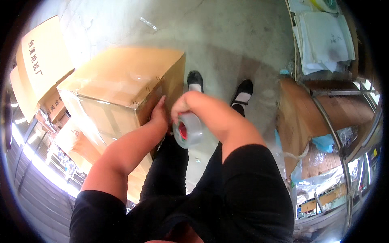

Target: The person applies adhesive tape to seal a large cardboard box and then picks up and looks at shipping documents.

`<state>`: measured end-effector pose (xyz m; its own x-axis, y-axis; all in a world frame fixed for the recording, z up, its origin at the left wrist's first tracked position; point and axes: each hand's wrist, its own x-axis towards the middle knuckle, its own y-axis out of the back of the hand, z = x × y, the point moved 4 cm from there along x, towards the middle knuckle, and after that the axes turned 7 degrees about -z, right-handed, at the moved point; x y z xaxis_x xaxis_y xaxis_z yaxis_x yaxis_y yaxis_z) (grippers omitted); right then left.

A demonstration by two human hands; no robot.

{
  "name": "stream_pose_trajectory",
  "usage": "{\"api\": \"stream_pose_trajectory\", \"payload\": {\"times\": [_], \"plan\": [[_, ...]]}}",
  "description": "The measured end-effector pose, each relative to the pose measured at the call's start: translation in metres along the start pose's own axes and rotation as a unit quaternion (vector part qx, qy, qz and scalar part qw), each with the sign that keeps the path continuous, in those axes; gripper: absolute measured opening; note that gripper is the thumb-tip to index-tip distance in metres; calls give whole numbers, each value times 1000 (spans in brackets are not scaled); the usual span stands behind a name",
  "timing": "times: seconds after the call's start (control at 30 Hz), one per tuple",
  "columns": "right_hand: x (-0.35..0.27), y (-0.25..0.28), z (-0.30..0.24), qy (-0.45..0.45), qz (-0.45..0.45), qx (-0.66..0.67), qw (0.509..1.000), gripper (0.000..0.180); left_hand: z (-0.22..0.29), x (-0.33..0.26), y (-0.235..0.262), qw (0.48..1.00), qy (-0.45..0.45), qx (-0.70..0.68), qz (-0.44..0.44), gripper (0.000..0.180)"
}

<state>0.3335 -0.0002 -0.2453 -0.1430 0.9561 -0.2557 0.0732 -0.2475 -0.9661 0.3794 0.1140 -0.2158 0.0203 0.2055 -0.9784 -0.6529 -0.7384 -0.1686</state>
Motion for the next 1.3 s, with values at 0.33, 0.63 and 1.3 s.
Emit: {"api": "stream_pose_trajectory", "payload": {"times": [0.33,0.63,1.3], "plan": [[-86,47,139,335,131,291,887,28,-43,-54,41,975,-28,-192,107,47],[-157,-51,107,605,296,48,738,85,-142,-128,67,148,-164,-975,20,55],[-143,-11,27,482,472,-179,716,85,-255,-55,30,820,28,-553,144,41]]}}
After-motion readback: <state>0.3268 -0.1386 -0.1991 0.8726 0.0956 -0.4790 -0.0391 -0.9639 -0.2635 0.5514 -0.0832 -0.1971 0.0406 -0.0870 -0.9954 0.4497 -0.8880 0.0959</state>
